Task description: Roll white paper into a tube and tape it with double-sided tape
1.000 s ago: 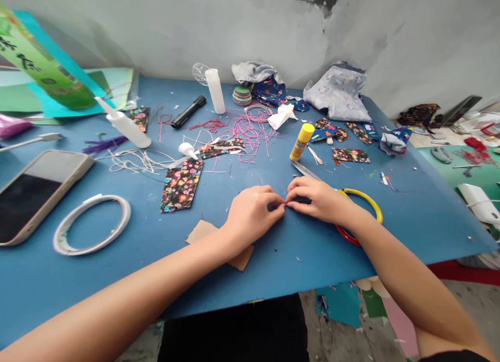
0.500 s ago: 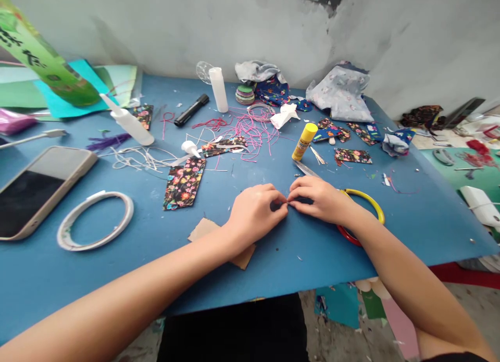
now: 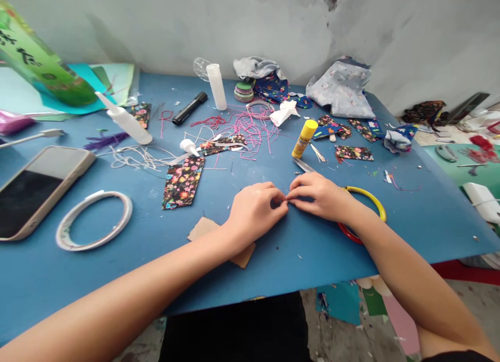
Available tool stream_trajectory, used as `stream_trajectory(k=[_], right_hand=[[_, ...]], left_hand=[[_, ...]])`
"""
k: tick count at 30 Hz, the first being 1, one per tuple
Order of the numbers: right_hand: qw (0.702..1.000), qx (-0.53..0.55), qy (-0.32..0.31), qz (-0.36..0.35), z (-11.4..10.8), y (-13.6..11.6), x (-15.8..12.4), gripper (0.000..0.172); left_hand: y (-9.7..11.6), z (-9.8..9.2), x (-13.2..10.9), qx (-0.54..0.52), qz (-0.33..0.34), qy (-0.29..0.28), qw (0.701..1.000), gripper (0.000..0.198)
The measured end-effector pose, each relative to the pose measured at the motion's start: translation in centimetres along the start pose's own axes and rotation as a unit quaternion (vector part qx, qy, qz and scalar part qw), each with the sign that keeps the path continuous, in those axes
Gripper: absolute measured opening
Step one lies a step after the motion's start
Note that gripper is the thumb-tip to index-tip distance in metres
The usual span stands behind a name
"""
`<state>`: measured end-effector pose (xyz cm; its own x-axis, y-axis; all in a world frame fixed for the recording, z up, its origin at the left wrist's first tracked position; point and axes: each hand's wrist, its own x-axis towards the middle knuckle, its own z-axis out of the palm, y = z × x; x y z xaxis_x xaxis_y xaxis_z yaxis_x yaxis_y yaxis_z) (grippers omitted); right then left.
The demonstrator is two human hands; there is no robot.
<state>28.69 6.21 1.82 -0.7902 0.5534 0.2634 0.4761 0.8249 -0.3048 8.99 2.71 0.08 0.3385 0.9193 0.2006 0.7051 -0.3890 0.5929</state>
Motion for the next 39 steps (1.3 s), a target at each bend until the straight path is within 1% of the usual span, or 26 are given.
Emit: stream_trajectory(k=[4, 7, 14, 17, 23, 28, 33, 39], right_hand=[[1.000, 0.011, -0.002, 0.018, 0.08, -0.11, 0.04, 0.011], [1.000, 0.010, -0.007, 0.026, 0.11, -0.15, 0.00, 0.010], [1.000, 0.015, -0.010, 0.022, 0.11, -0.18, -0.01, 0.010], [1.000, 0.013, -0.008, 0.021, 0.01, -0.19, -0.03, 0.014], [1.000, -0.029, -0.005, -0.011, -0.01, 0.01, -0.07, 0.020], [0.999, -0.050, -0.011, -0.018, 0.08, -0.04, 0.05, 0.019], [0.996, -0.075, -0.018, -0.036, -0.03, -0.21, 0.07, 0.020], [0.995, -0.087, -0.027, -0.040, -0.05, -0.35, 0.11, 0.018]], left_hand=[[0.08, -0.02, -0.01, 0.000, 0.002, 0.010, 1.000, 0.013], [0.09, -0.02, 0.02, 0.006, 0.007, 0.005, 1.000, 0.014], [0.06, 0.00, 0.09, 0.009, 0.007, -0.003, 1.000, 0.013], [0.15, 0.02, 0.04, 0.009, -0.003, 0.002, 1.000, 0.012], [0.22, 0.09, 0.00, 0.016, -0.015, 0.008, 1.000, 0.013], [0.23, -0.19, -0.06, -0.003, 0.001, -0.002, 1.000, 0.012], [0.27, -0.39, -0.17, -0.014, 0.002, -0.004, 1.000, 0.013], [0.39, -0.38, -0.20, -0.013, 0.000, -0.011, 1.000, 0.012]])
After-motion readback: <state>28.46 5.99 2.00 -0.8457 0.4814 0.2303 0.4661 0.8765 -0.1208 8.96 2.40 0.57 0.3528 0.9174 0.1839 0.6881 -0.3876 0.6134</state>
